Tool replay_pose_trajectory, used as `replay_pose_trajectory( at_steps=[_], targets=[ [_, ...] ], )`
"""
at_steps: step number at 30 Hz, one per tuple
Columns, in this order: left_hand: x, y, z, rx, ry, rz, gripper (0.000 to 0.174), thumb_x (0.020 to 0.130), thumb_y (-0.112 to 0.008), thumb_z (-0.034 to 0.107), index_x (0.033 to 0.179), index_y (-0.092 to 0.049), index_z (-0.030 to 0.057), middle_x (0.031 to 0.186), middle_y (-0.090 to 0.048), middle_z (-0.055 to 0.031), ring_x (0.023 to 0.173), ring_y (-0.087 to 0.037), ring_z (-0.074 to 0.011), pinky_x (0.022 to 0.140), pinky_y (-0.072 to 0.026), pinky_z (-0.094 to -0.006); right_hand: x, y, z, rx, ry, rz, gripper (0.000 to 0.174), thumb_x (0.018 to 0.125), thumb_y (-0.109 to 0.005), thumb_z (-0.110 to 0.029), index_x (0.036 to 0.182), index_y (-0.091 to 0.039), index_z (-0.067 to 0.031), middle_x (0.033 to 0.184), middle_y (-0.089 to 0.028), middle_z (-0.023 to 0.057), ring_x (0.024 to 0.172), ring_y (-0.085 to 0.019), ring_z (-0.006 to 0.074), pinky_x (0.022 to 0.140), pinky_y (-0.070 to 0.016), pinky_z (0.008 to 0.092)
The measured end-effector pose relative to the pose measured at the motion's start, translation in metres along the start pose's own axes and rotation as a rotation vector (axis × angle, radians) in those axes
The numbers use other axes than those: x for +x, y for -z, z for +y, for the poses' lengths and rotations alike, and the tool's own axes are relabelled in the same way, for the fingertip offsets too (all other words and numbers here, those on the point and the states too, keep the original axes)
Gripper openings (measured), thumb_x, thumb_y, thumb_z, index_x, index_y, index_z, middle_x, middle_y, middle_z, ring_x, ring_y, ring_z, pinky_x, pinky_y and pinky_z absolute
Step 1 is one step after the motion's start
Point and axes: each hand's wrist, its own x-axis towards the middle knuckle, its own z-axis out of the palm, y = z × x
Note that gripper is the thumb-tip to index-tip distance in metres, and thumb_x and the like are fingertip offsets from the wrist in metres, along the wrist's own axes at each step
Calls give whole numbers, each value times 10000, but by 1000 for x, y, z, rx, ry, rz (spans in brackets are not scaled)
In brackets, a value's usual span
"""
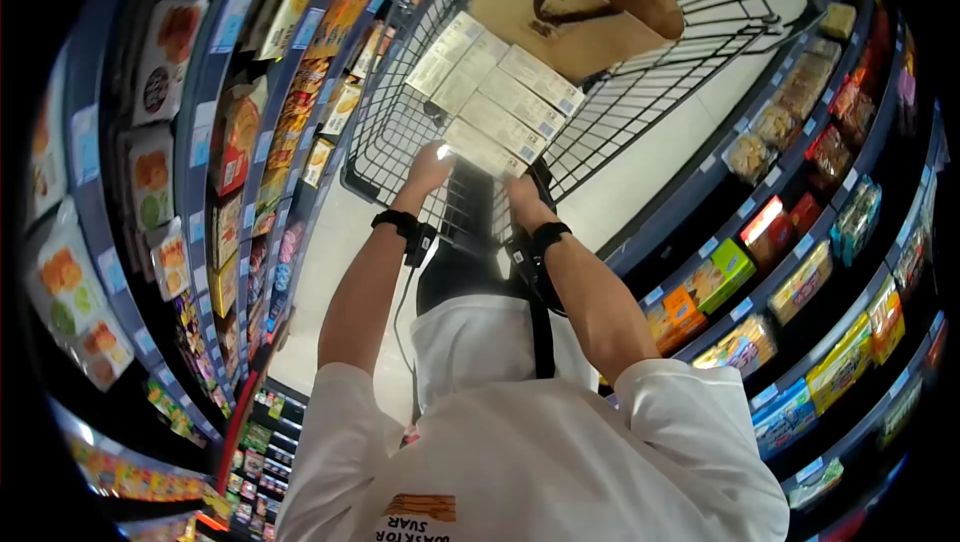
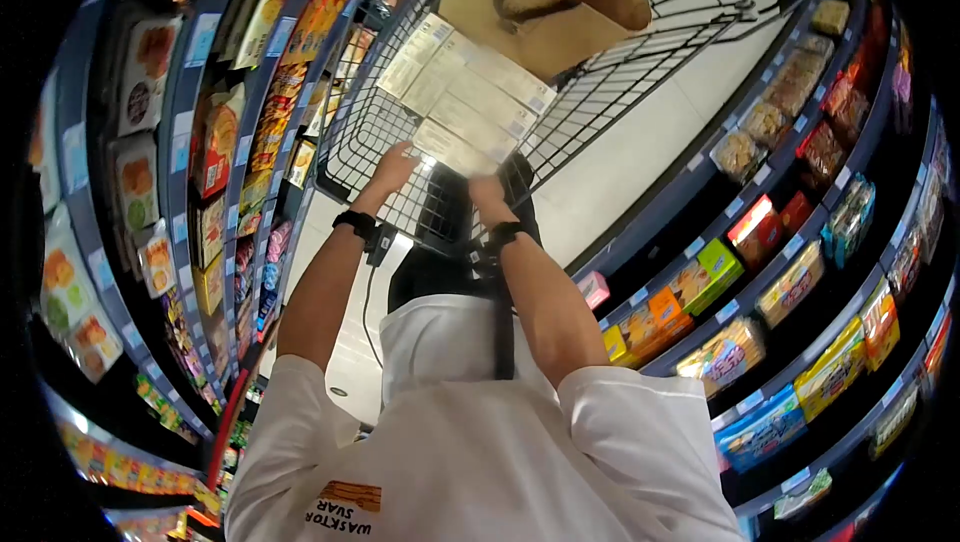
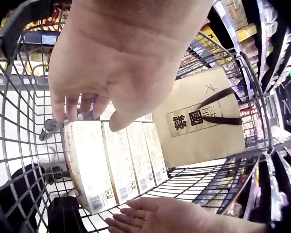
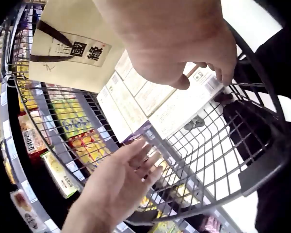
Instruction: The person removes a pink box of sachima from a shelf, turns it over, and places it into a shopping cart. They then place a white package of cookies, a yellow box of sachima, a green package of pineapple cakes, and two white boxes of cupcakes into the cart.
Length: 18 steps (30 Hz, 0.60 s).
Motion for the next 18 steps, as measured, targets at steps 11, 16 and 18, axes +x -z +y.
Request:
replay_pose_trajectory(
  at_steps=[11,16,18],
  targets=[
    [37,-3,17,63,-57,-64,709,848,-693,208,1468,-407,14,1450,-464,-247,1344,-449,-385,1111,-383,-433,-1,-17,-1,203,-166,149,365,926,-565,-194,1215,-592,27,1004,-672,106,886,-627,235,804,-502,364],
    [66,-26,-23,-9,-81,9,640,784,-659,201,1379,-487,36,1240,-616,-254,1174,-571,-425,1003,-470,-469,-5,-3,-18,481,-337,40,380,940,-564,-193,1264,-515,0,1069,-604,112,970,-602,234,875,-501,397],
    [66,-26,-25,-10,-98,29,621,780,-660,204,1355,-502,30,1228,-624,-255,1168,-577,-424,1000,-471,-470,-6,-7,-3,213,-39,-5,349,949,-560,-170,1244,-521,12,1120,-576,128,975,-592,224,833,-517,380]
  ],
)
